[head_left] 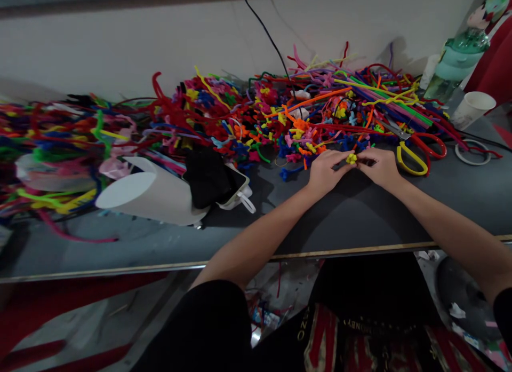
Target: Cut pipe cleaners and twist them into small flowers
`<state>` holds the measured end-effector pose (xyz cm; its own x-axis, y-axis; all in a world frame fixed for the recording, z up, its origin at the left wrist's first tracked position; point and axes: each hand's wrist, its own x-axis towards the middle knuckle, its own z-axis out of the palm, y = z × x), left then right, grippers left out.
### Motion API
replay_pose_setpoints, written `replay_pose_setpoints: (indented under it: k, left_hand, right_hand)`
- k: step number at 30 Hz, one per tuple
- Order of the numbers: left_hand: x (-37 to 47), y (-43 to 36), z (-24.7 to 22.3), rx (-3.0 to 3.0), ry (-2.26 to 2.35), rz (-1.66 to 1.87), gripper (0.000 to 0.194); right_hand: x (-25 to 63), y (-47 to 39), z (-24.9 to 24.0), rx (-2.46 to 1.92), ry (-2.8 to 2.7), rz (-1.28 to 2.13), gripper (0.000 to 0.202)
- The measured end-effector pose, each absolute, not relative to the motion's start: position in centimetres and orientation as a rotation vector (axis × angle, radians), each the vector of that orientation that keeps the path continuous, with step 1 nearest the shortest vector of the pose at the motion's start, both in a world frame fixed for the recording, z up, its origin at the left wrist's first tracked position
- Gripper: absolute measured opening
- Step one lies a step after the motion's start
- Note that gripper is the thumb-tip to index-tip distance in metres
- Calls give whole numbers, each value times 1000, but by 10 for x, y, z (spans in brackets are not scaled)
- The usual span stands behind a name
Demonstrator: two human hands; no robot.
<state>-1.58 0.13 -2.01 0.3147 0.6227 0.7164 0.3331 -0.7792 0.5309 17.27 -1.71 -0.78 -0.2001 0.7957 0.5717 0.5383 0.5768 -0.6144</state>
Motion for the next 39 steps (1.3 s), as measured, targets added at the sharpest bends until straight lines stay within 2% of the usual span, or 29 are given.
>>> replay_pose_setpoints:
  k: [11, 15, 18, 22, 27, 33, 39]
  left_hand:
    - [-16, 2, -18, 2274, 819, 1511, 15]
    - [-16, 3, -19, 2242, 850, 1523, 15]
    - [-17, 3, -22, 2179, 967, 1483, 20]
    - [-19, 3, -25, 2113, 1121, 1388, 28]
    - [-18, 0, -21, 2184, 1056, 1393, 25]
    - [-14, -3, -19, 2279, 1044, 1309, 47]
    - [-13, -3, -19, 2295, 874, 1169, 59]
  right_hand:
    - [172, -18, -7, -1124, -2002, 257, 13]
    - [170, -19, -7, -1144, -1971, 272, 13]
    - [169, -22, -5, -1149, -1922, 259, 23]
    - [168, -25, -4, -1167, -1961, 157, 26]
    - [165, -29, -4, -1088, -2080, -51, 36]
    - [167, -28, 1, -1078, -2098, -96, 27]
    - [172, -25, 1, -985, -2094, -34, 23]
